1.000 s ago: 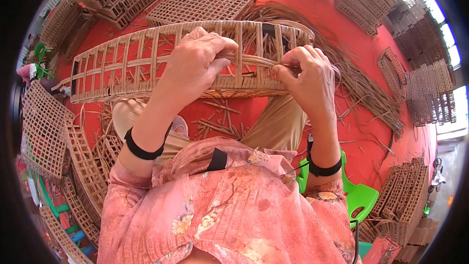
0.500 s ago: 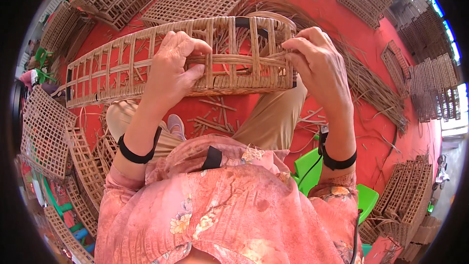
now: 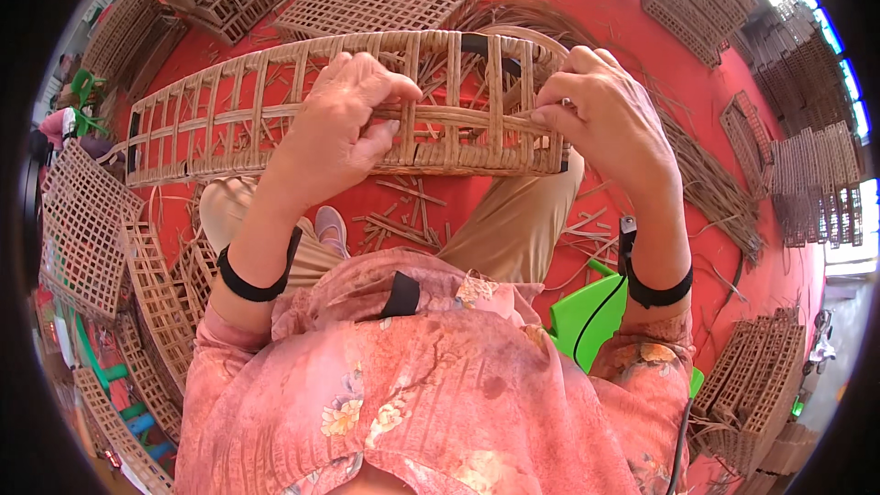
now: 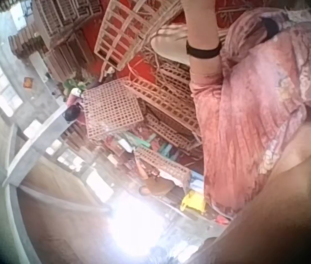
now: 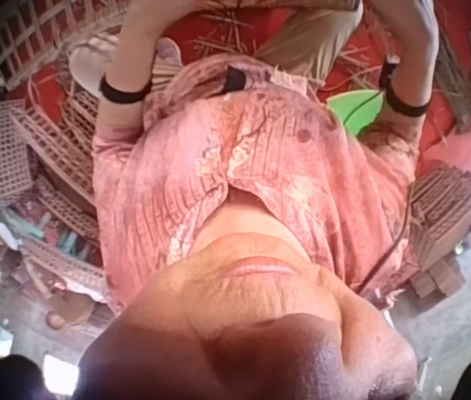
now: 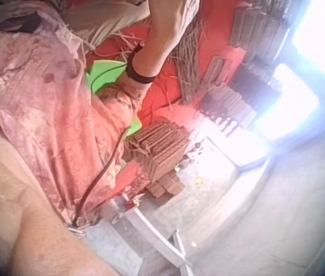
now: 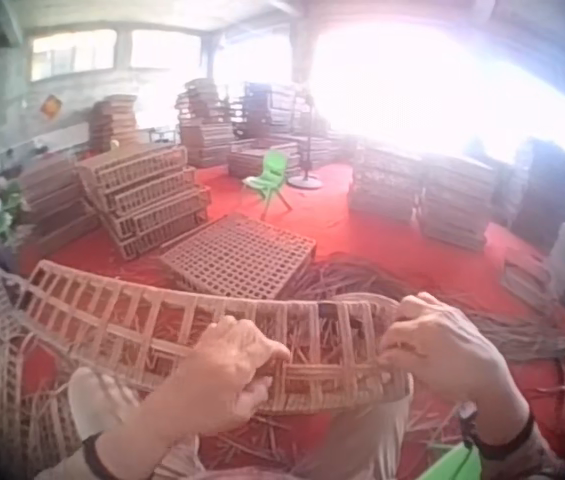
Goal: The recorder is weaving bamboo or wood strips into a rectangular frame to create furniture components.
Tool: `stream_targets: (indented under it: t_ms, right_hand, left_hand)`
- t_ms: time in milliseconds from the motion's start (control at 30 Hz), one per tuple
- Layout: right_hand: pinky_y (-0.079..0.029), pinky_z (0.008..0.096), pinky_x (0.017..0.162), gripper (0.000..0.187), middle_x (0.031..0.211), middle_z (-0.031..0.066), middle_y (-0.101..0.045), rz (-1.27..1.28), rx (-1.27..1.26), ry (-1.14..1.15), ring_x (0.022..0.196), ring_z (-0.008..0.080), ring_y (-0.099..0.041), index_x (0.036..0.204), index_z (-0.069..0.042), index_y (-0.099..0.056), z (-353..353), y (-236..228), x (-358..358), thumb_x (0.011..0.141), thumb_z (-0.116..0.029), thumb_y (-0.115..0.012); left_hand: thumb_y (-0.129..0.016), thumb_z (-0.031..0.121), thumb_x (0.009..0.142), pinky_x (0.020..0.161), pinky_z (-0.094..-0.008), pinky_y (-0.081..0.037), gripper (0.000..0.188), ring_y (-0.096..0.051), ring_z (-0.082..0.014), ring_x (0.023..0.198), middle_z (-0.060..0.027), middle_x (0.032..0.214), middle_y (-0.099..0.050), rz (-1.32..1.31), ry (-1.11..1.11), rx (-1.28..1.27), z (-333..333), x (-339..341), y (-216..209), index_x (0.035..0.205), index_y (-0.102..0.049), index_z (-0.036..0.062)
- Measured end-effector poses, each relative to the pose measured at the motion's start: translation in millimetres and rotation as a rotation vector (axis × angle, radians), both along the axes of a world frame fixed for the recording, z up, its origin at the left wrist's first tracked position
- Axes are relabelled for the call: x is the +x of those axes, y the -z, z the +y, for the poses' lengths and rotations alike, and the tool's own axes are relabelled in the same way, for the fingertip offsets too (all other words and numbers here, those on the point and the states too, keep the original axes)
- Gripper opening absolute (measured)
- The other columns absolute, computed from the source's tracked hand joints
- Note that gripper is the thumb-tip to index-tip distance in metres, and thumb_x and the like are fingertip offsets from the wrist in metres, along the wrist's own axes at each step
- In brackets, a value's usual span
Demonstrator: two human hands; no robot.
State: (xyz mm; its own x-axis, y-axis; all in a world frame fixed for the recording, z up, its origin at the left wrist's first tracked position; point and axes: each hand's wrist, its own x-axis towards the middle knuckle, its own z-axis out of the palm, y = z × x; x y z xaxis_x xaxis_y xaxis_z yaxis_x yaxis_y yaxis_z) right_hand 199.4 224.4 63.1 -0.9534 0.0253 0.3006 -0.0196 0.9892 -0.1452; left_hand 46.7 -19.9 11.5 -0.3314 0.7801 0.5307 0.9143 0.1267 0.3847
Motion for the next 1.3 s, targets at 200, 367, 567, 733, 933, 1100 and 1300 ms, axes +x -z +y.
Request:
stream_targets:
  t_ms: [200,367,567,733,933,1100,1300]
  right_hand:
    - [-0.047,0.0408,0.076,0.015,0.082,0.0089,-0.055,0.018,-0.058,0.0,0.088,0.0297,-0.057,0.081,-0.005,-0.068,6.2,9.6,-2.2,0.077,-0.018,-0.074]
    - [-0.047,0.0409,0.076,0.015,0.084,0.0094,-0.056,0.126,-0.125,0.046,0.087,0.03,-0.057,0.08,-0.005,-0.068,-3.7,21.2,-3.6,0.077,-0.018,-0.073]
    - [-0.047,0.0411,0.077,0.014,0.086,0.0097,-0.057,0.288,-0.053,0.144,0.089,0.0294,-0.057,0.079,-0.004,-0.068,-13.6,33.4,-6.9,0.079,-0.018,-0.072]
    - [-0.047,0.042,0.08,0.013,0.088,0.0091,-0.059,0.399,0.052,0.282,0.09,0.0296,-0.056,0.077,-0.005,-0.068,-22.4,37.9,-15.0,0.081,-0.018,-0.071]
    - [-0.048,0.0427,0.081,0.011,0.093,0.0089,-0.062,0.483,0.15,0.483,0.092,0.0294,-0.057,0.084,-0.007,-0.071,-34.8,48.3,-32.2,0.084,-0.017,-0.069]
    - [-0.05,0.0412,0.081,0.009,0.093,0.0091,-0.064,0.552,-0.048,0.256,0.092,0.0296,-0.061,0.087,-0.007,-0.072,-61.0,40.6,-39.6,0.085,-0.014,-0.068]
    - [-0.05,0.04,0.079,0.016,0.09,0.0099,-0.063,0.207,-0.205,-0.033,0.092,0.0295,-0.063,0.092,-0.007,-0.074,-72.4,26.2,-39.7,0.079,-0.015,-0.071]
  left_hand:
    - [-0.072,0.011,0.078,0.086,-0.0397,-0.042,0.02,-0.055,-0.0244,0.097,-0.0035,0.1,-0.062,0.208,-0.001,0.038,16.2,10.7,-6.4,0.097,-0.069,0.0101]
    - [-0.076,0.015,0.075,0.084,-0.0386,-0.041,0.017,-0.055,-0.0229,0.092,-0.0011,0.089,-0.062,0.139,0.007,0.099,23.6,5.3,6.5,0.091,-0.069,0.0108]
    - [-0.076,0.013,0.073,0.082,-0.039,-0.041,0.017,-0.055,-0.0229,0.087,-0.0013,0.086,-0.059,0.176,0.024,0.174,24.3,9.3,9.3,0.088,-0.067,0.0114]
    - [-0.074,0.012,0.075,0.079,-0.04,-0.042,0.018,-0.055,-0.0237,0.087,-0.0033,0.09,-0.058,0.319,0.024,0.258,23.2,11.8,18.1,0.091,-0.066,0.0109]
    - [-0.072,0.018,0.079,0.078,-0.0401,-0.045,0.022,-0.055,-0.0246,0.089,-0.0046,0.092,-0.058,0.401,-0.031,0.21,24.3,12.4,25.8,0.098,-0.065,0.0074]
    - [-0.072,0.031,0.081,0.08,-0.0396,-0.046,0.033,-0.055,-0.0252,0.09,-0.0058,0.092,-0.058,0.391,-0.012,0.124,14.8,28.1,24.8,0.101,-0.063,0.0064]
    - [-0.076,0.038,0.077,0.077,-0.0402,-0.045,0.039,-0.054,-0.0261,0.087,-0.0068,0.091,-0.055,0.33,-0.068,0.223,-1.5,19.9,25.4,0.096,-0.061,0.0076]
